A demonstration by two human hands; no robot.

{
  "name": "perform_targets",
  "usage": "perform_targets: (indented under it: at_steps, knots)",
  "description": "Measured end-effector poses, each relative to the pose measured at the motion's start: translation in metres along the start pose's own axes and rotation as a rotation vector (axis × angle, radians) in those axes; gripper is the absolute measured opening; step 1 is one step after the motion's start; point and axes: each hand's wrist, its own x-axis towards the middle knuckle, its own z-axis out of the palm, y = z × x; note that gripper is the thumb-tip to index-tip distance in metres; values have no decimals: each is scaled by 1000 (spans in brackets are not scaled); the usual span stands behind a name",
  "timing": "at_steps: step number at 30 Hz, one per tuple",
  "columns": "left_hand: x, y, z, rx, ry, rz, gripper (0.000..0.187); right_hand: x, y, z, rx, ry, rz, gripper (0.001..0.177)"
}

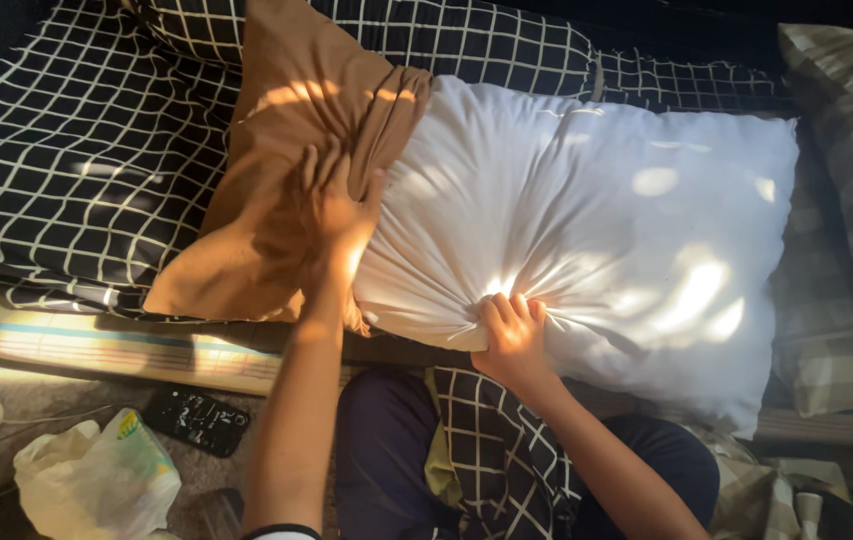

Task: The person removes a white pillow from a brown pillowcase by hand while sitting on a grid-patterned mattress.

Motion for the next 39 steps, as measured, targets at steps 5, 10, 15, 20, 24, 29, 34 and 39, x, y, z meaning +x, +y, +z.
perform_targets:
  at_steps: [5,10,15,20,24,29,34,39]
  knots:
    - [-36,-1,6,40,85,-133,30,33,-19,-39,-184,-199,-123,62]
    - [-55,5,-4,91,188,-53,32,104,-17,-56,251,-580,360,55]
    - [-74,8,-18,63,194,-47,31,189,9,7,-135,300,-57,64]
    - [-63,20,-33,110,132,40,32,167,20,46,-103,93,99,59]
    - [-26,60,-50,166,-54,-167,54,157,17,35,-77,79,127,46]
    - [12,75,-41,226,-28,51,64,143,-1,12,-30,132,65,41]
    - [46,18,-41,314,1,-137,51,128,-4,-4,51,164,83,34]
    - [36,2,-55,266,140,276,50,119,-10,-10,8,145,77,33]
